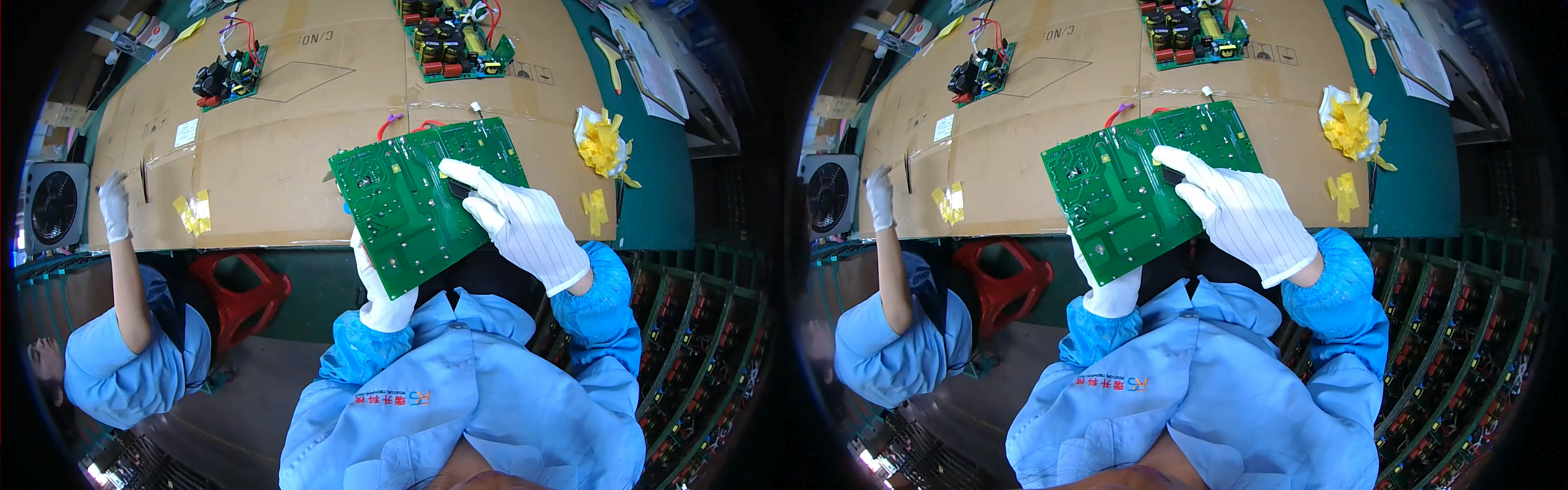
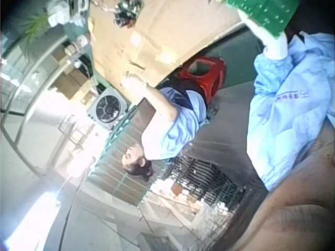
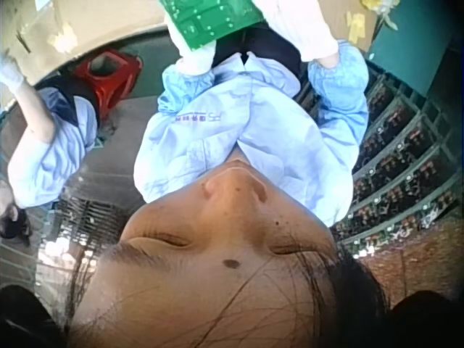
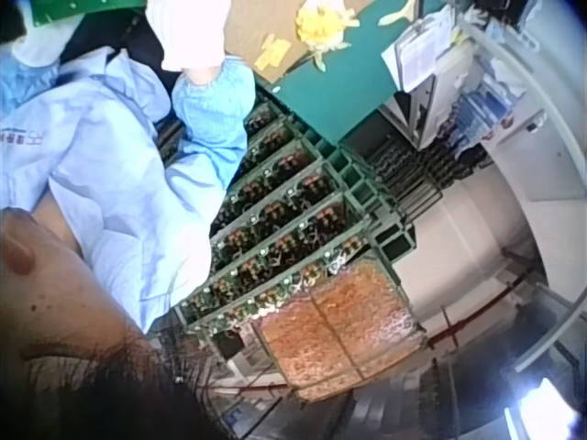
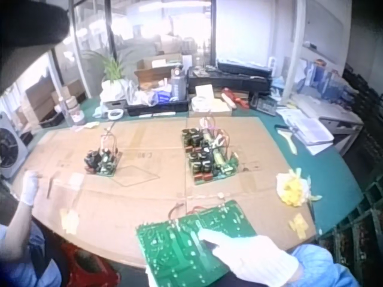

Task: The person is manually assembling and inspecting electronic components on printed circuit boards at a factory workbench.

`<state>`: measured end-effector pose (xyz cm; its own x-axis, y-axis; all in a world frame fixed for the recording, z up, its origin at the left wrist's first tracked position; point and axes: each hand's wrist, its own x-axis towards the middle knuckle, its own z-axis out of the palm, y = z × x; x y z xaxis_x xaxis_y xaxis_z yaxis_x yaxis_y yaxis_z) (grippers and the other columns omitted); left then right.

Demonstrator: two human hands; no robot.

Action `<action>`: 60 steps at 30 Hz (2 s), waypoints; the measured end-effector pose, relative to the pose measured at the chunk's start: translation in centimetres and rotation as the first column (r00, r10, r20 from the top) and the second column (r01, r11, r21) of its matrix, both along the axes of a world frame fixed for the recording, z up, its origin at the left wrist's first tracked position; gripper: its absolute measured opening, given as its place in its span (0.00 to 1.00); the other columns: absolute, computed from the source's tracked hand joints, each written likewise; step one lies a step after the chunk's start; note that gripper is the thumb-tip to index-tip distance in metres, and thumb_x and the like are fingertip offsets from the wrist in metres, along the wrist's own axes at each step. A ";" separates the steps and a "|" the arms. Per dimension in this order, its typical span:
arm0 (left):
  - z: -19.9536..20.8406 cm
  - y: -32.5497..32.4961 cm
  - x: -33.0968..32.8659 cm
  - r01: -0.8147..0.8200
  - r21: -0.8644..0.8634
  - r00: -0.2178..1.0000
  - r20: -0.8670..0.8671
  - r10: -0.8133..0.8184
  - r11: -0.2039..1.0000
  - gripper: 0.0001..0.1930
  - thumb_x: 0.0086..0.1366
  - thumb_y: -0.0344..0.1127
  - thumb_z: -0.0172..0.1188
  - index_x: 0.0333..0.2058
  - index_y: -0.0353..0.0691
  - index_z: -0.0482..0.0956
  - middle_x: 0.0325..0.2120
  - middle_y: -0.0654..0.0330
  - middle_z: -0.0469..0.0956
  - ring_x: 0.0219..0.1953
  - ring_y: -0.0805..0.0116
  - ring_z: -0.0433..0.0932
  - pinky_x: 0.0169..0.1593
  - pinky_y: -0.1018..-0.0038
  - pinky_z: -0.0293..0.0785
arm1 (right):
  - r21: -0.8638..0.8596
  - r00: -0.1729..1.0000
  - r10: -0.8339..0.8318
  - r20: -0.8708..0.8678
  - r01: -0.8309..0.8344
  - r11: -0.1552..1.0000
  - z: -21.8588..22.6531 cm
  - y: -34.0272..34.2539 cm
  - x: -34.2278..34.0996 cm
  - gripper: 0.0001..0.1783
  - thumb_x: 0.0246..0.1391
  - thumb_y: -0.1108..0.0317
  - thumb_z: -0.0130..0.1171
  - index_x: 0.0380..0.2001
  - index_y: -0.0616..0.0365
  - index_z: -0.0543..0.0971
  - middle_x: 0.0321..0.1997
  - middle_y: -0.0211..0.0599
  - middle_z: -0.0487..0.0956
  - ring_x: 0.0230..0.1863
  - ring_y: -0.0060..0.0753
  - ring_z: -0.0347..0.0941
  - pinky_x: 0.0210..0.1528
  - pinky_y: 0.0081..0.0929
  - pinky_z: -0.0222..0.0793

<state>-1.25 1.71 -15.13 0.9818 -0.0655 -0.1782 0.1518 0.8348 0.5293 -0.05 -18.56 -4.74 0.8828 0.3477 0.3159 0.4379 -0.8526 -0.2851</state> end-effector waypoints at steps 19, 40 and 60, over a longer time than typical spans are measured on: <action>-0.6 0.0 -0.4 0.089 -0.272 0.996 0.052 -0.077 0.958 0.27 0.79 0.52 0.37 0.67 0.43 0.65 0.59 0.51 0.74 0.58 0.54 0.79 0.58 0.55 0.81 | -0.014 0.989 0.139 0.053 -0.138 0.990 1.5 2.9 2.7 0.14 0.60 0.69 0.58 0.49 0.54 0.81 0.44 0.29 0.84 0.29 0.29 0.79 0.32 0.27 0.73; -0.3 -0.4 0.0 0.041 0.149 0.998 -0.061 -0.032 0.988 0.25 0.79 0.50 0.40 0.66 0.43 0.66 0.60 0.52 0.74 0.58 0.55 0.79 0.58 0.58 0.81 | 0.244 0.992 0.051 0.112 -0.078 0.967 -0.6 3.3 2.2 0.15 0.59 0.67 0.59 0.50 0.49 0.81 0.45 0.29 0.86 0.27 0.35 0.78 0.29 0.34 0.73; -3.5 0.9 -0.7 -0.043 0.209 0.999 -0.015 0.048 0.977 0.23 0.79 0.45 0.43 0.65 0.42 0.68 0.58 0.53 0.76 0.55 0.56 0.80 0.56 0.58 0.81 | 0.278 0.920 -0.257 -0.295 0.340 0.898 -1.1 -4.5 1.4 0.19 0.67 0.59 0.52 0.59 0.38 0.78 0.40 0.44 0.85 0.37 0.54 0.82 0.41 0.44 0.77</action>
<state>-1.93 2.56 -18.67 0.9791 0.0197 -0.2024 0.1283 0.7126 0.6898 1.30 -23.11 -5.80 0.9917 -0.0275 0.1256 0.0579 -0.7769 -0.6269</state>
